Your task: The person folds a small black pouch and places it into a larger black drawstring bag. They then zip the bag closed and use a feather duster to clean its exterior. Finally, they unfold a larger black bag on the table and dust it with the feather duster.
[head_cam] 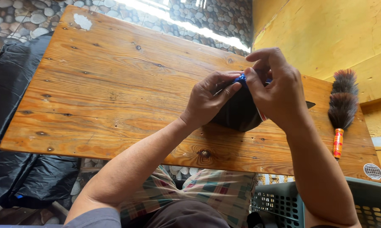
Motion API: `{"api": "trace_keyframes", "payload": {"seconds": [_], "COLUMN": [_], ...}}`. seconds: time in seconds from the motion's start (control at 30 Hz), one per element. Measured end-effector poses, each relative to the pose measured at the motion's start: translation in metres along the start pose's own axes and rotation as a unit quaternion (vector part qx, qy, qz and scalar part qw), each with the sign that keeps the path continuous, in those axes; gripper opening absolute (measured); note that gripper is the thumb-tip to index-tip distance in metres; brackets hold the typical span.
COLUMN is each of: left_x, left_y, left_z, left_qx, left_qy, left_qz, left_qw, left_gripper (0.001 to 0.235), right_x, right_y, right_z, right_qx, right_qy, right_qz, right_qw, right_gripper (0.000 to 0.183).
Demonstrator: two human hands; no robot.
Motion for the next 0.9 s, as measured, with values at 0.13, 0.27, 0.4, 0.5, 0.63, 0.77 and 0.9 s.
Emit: {"api": "trace_keyframes", "payload": {"seconds": [0.13, 0.27, 0.4, 0.5, 0.63, 0.77, 0.9], "left_x": [0.005, 0.004, 0.006, 0.007, 0.007, 0.008, 0.006], "left_y": [0.004, 0.003, 0.006, 0.005, 0.006, 0.007, 0.006], "left_z": [0.009, 0.014, 0.021, 0.021, 0.02, 0.022, 0.017], "left_qx": [0.014, -0.015, -0.012, -0.014, -0.02, -0.018, -0.021], "left_qy": [-0.02, -0.087, -0.074, -0.078, -0.08, -0.068, -0.076], "left_qz": [0.0, -0.031, -0.046, -0.056, -0.066, -0.074, -0.074], "left_qw": [1.0, 0.996, 0.996, 0.995, 0.994, 0.995, 0.994], "left_gripper": [0.02, 0.016, 0.017, 0.017, 0.014, 0.015, 0.017], "right_x": [-0.008, -0.027, -0.019, -0.016, -0.013, -0.012, -0.013], "right_y": [-0.002, -0.008, -0.018, -0.021, -0.022, -0.022, -0.023], "right_z": [0.015, 0.0, 0.01, 0.015, 0.018, 0.014, 0.015], "right_qx": [0.002, 0.008, -0.078, -0.096, -0.122, -0.158, -0.134], "right_qy": [0.044, -0.016, -0.13, -0.133, -0.129, -0.135, -0.131], "right_qz": [-0.02, -0.095, -0.114, -0.101, -0.101, -0.09, -0.072], "right_qw": [0.999, 0.995, 0.982, 0.981, 0.979, 0.974, 0.98], "right_gripper": [0.017, 0.032, 0.045, 0.039, 0.028, 0.022, 0.026]}}
Point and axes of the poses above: each hand's wrist, its own y-axis towards the middle knuckle, its own x-axis out of the palm, z = x × y, the point moved 6 cm from there along y, towards the middle knuckle, and after that the axes turned 11 degrees about x, right-handed, at the moved point
